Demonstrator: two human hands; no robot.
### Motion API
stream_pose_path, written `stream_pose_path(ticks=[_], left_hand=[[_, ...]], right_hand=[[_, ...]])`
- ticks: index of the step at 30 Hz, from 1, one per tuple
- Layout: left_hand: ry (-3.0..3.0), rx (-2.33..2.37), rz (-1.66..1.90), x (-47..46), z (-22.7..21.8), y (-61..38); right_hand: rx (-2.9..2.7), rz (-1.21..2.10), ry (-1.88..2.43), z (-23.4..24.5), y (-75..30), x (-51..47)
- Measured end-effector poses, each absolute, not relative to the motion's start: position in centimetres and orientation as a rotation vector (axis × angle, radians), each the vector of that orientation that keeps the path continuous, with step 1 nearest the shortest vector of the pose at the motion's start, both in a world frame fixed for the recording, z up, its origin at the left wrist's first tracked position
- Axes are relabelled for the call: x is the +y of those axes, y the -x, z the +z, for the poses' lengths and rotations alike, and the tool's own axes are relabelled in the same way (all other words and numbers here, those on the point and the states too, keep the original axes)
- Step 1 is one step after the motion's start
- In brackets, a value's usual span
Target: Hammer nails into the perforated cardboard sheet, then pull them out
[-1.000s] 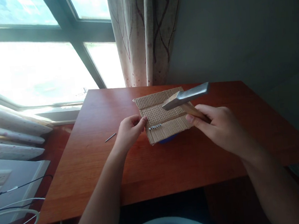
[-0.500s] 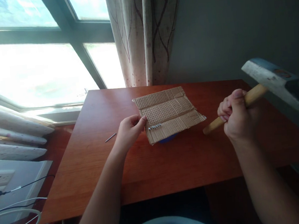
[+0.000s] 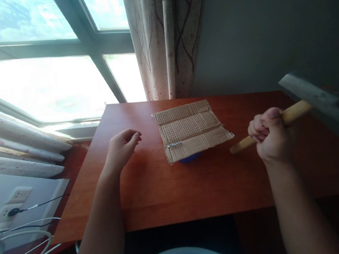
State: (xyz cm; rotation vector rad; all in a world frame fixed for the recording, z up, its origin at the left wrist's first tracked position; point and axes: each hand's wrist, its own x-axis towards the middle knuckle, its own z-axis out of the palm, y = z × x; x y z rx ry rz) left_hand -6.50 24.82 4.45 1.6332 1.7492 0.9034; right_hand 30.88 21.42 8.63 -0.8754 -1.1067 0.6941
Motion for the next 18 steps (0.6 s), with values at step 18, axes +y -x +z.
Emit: stream_pose_path(ticks=[18], left_hand=[[-2.344, 2.118, -0.05, 21.1, 4.0, 7.9]], right_hand=[[-1.072, 0.689, 0.838, 8.5, -31.1, 20.8]])
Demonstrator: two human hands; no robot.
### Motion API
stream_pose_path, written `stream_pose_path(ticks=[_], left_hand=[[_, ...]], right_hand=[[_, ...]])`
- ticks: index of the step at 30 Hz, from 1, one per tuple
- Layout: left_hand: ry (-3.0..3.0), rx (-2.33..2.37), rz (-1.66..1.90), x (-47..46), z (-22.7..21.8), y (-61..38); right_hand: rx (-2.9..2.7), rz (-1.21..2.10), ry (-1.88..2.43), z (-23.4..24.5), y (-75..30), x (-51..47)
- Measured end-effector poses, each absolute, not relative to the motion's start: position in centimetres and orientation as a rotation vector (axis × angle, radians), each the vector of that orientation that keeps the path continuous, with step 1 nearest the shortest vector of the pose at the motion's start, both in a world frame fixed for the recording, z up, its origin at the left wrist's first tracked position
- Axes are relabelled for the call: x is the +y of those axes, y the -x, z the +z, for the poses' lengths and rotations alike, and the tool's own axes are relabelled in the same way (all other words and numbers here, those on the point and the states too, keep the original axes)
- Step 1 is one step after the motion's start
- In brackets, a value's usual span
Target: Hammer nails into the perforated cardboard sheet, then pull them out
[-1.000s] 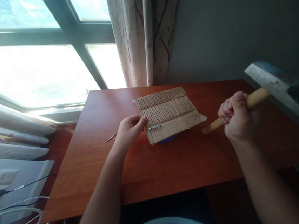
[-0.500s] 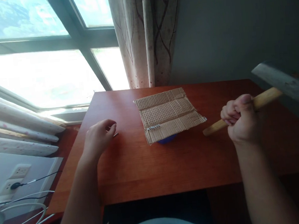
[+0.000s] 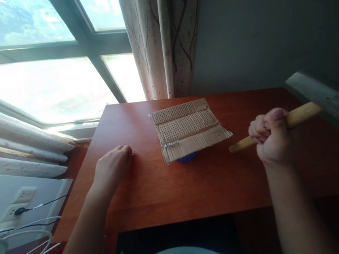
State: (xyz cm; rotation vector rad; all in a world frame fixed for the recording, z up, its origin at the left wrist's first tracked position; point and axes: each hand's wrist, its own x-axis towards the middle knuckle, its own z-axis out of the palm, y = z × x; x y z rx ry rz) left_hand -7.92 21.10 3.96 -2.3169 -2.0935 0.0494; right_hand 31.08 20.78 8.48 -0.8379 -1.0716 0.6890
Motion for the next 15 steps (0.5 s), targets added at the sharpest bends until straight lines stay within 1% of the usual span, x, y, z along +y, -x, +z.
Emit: stream_pose_path(ticks=[2, 3, 7, 9, 11, 15], left_hand=[[2.388, -2.14, -0.23, 21.2, 4.1, 7.7], [2.443, -2.168, -0.448, 21.2, 4.2, 7.3], [2.573, -2.231, -1.534, 21.1, 5.7, 4.5], [2.576, -2.164, -1.863, 21.2, 6.7, 2.6], [2.603, -2.055, -1.979, 21.5, 7.4, 0.7], [2.681, -1.88, -1.904, 22.4, 7.6, -2.0]], right_hand=[[-1.066, 0.694, 0.84, 8.5, -31.1, 20.8], [-1.064, 0.692, 0.841, 8.5, -31.1, 20.8], [-1.059, 0.665, 0.854, 8.5, -31.1, 20.7], [-1.059, 0.66, 0.864, 8.5, -31.1, 20.7], [-1.06, 0.66, 0.873, 8.6, -31.1, 20.6], [-1.052, 0.656, 0.885, 8.8, -30.9, 20.5]])
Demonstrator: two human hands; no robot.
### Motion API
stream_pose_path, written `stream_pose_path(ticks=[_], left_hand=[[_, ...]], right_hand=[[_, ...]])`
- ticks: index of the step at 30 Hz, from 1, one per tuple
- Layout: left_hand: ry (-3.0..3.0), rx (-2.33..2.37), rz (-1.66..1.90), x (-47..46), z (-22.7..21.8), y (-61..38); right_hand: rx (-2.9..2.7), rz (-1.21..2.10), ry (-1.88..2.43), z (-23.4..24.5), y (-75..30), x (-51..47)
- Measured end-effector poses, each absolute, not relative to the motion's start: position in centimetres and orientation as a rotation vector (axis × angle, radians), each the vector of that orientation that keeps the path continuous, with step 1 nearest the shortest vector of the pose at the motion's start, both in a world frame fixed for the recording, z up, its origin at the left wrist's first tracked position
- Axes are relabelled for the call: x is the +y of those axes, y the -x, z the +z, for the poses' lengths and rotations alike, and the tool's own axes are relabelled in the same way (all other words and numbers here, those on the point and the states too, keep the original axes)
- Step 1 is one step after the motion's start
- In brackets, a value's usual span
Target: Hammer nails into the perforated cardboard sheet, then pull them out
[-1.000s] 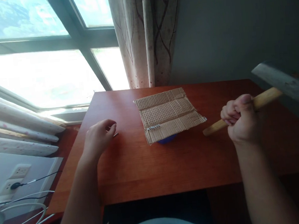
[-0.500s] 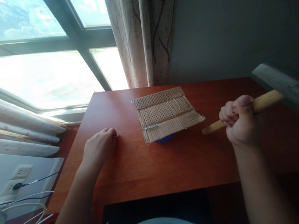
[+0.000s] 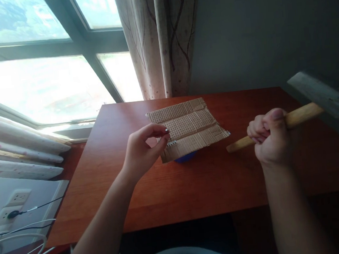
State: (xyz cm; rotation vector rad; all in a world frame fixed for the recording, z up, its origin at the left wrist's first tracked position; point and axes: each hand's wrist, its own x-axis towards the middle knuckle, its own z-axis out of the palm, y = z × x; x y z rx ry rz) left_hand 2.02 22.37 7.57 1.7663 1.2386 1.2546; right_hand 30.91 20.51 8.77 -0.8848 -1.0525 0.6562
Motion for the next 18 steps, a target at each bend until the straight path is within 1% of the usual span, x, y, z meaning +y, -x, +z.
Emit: stream_pose_path(ticks=[5, 18], left_hand=[[-1.903, 1.282, 1.221, 22.9, 7.1, -3.4], [-1.998, 1.334, 1.163, 22.9, 6.6, -3.9]], right_hand=[[-1.045, 0.654, 0.877, 8.7, -31.0, 20.5], [-1.035, 0.65, 0.886, 8.6, -31.1, 20.5]])
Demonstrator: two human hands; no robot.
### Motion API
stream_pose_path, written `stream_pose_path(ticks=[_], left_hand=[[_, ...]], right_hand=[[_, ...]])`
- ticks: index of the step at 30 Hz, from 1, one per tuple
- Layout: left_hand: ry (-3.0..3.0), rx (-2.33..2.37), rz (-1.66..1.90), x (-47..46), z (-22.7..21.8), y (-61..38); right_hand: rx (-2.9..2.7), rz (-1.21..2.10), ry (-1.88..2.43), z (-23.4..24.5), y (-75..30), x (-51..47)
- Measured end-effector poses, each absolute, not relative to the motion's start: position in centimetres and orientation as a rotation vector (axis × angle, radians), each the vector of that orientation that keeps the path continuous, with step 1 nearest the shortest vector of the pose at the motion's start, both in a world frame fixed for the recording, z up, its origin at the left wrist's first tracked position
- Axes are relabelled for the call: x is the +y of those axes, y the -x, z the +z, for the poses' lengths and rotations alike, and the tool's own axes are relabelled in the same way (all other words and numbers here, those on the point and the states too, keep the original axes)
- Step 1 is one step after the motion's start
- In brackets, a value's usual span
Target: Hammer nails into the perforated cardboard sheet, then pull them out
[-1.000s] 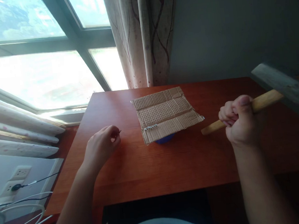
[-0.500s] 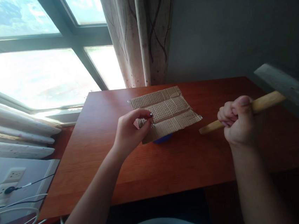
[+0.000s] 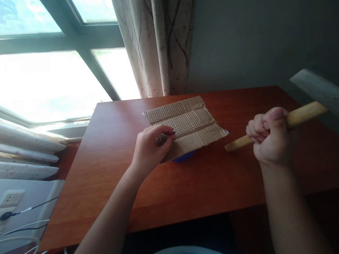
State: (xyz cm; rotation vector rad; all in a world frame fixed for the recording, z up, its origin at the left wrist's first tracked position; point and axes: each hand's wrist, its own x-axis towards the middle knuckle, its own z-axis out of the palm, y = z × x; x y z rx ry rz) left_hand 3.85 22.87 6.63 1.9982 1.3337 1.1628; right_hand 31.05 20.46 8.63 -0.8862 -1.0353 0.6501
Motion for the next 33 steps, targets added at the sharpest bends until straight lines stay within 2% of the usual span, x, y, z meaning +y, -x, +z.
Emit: stream_pose_path(ticks=[33], left_hand=[[-2.094, 1.306, 1.153, 22.89, 6.65, -3.89]], right_hand=[[-1.093, 0.65, 0.937, 9.07, -30.8, 20.28]])
